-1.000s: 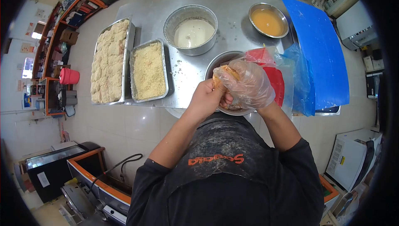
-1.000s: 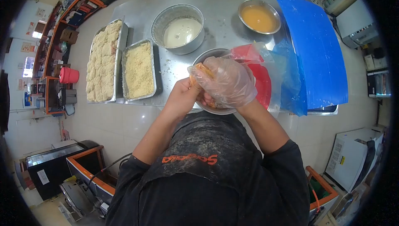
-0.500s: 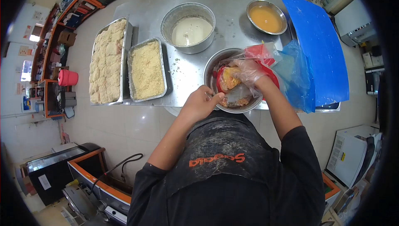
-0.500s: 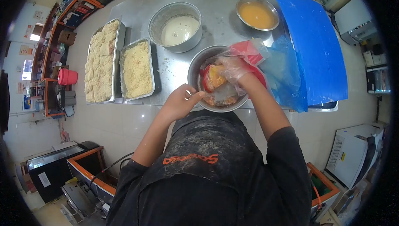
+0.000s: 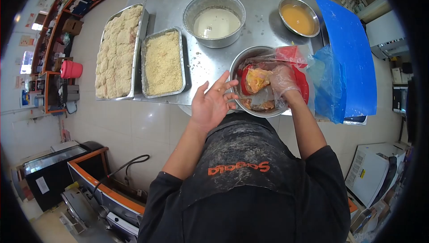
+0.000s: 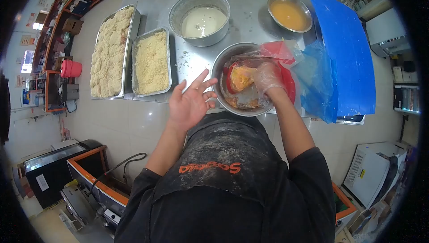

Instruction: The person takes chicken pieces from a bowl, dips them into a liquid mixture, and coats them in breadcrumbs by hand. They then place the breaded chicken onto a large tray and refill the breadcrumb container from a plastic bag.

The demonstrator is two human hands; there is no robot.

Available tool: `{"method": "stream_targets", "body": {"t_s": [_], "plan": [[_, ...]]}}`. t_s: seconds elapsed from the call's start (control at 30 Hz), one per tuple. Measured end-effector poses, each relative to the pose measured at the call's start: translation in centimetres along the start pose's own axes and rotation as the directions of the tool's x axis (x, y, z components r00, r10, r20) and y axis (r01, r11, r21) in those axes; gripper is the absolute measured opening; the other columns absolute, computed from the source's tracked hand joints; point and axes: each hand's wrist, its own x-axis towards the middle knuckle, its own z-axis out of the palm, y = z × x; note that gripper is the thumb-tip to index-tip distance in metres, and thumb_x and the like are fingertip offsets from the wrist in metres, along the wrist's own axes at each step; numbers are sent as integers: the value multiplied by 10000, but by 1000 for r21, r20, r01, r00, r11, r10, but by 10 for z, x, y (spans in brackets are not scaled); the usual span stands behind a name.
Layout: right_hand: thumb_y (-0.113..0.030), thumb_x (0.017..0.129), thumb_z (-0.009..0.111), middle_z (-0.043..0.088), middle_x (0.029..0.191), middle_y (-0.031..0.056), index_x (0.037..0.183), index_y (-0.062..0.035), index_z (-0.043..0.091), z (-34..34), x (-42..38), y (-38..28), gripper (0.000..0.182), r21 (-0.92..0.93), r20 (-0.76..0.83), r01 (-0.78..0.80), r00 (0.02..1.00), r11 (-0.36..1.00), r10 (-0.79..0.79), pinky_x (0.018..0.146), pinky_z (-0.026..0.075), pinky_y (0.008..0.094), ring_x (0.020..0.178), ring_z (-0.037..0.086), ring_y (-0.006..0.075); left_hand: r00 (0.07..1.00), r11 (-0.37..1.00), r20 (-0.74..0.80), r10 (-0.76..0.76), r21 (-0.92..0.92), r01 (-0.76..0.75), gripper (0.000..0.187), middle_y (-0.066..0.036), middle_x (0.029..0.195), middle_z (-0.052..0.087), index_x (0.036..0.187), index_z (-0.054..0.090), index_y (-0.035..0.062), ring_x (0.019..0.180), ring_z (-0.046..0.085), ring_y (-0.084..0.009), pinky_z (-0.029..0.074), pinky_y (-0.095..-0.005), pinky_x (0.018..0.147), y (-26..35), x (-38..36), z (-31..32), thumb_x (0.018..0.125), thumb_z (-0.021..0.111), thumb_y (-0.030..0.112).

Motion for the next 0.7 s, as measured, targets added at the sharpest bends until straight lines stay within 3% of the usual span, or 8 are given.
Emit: {"method": "stream_targets", "body": {"t_s": [0.2, 0.27, 0.33, 0.4, 0.47, 0.5, 0.6, 0.7], "plan": [[-342, 813, 672, 702, 966, 227, 907, 18, 730, 16, 9, 13, 376, -18, 3, 17, 1000, 1000, -17, 790, 511, 398, 890, 677, 337, 998, 881, -64, -2, 471, 32, 589, -170, 1375, 512, 1546, 238, 81, 959, 619, -208, 458, -322, 829, -1, 20, 27, 1004, 348, 284], [-304, 789, 689, 705, 958, 212, 892, 11, 731, 64, 64, 78, 334, -76, 71, 217, 975, 973, -212, 787, 513, 383, 885, 675, 319, 995, 741, -68, 73, 672, -8, 650, -188, 1357, 527, 1564, 155, 92, 931, 634, -196, 472, -309, 797, -3, 20, 24, 975, 411, 197], [-264, 764, 707, 707, 949, 190, 885, 7, 731, 70, 71, 84, 299, -301, 128, 442, 897, 845, -424, 778, 515, 366, 868, 672, 293, 988, 592, -55, 148, 805, -44, 739, -203, 1333, 547, 1574, 83, 104, 920, 647, -191, 485, -297, 767, -3, 17, 24, 942, 465, 131], [-224, 739, 726, 710, 937, 160, 888, 6, 728, 65, 69, 78, 274, -636, 242, 594, 760, 493, -604, 763, 517, 349, 841, 667, 258, 976, 459, -30, 215, 885, -74, 833, -213, 1304, 571, 1578, 21, 117, 926, 659, -192, 499, -288, 738, -1, 9, 27, 906, 511, 87], [-188, 726, 739, 707, 915, 128, 879, 7, 719, 39, 35, 39, 249, -51, 64, 263, 964, 963, -260, 745, 518, 344, 825, 661, 224, 977, 506, -7, 214, 856, -105, 878, -224, 1293, 581, 1580, 24, 131, 927, 673, -216, 509, -285, 738, 1, -3, 23, 873, 543, 71], [-170, 719, 746, 706, 905, 112, 875, 8, 715, 32, 22, 27, 238, 285, 81, 16, 996, 958, -40, 735, 519, 341, 817, 658, 207, 976, 530, 4, 216, 840, -120, 901, -229, 1288, 585, 1580, 26, 138, 928, 680, -227, 514, -284, 738, 4, -11, 21, 857, 558, 63], [-222, 740, 717, 708, 890, 169, 911, 12, 721, 41, 19, 30, 290, 392, 37, 109, 990, 914, -134, 768, 515, 384, 840, 671, 280, 985, 671, -96, 141, 741, -24, 937, -238, 1315, 567, 1581, 10, 157, 900, 694, -253, 524, -287, 737, 17, -35, -9, 839, 577, 77], [-163, 728, 765, 694, 852, 103, 858, -2, 704, 26, 13, 17, 216, 298, 175, -28, 984, 954, -26, 717, 513, 340, 802, 653, 191, 962, 821, -257, 94, 566, 71, 870, -239, 1294, 581, 1582, 76, 171, 843, 694, -238, 522, -293, 687, 14, -59, -53, 862, 561, 118]]}}
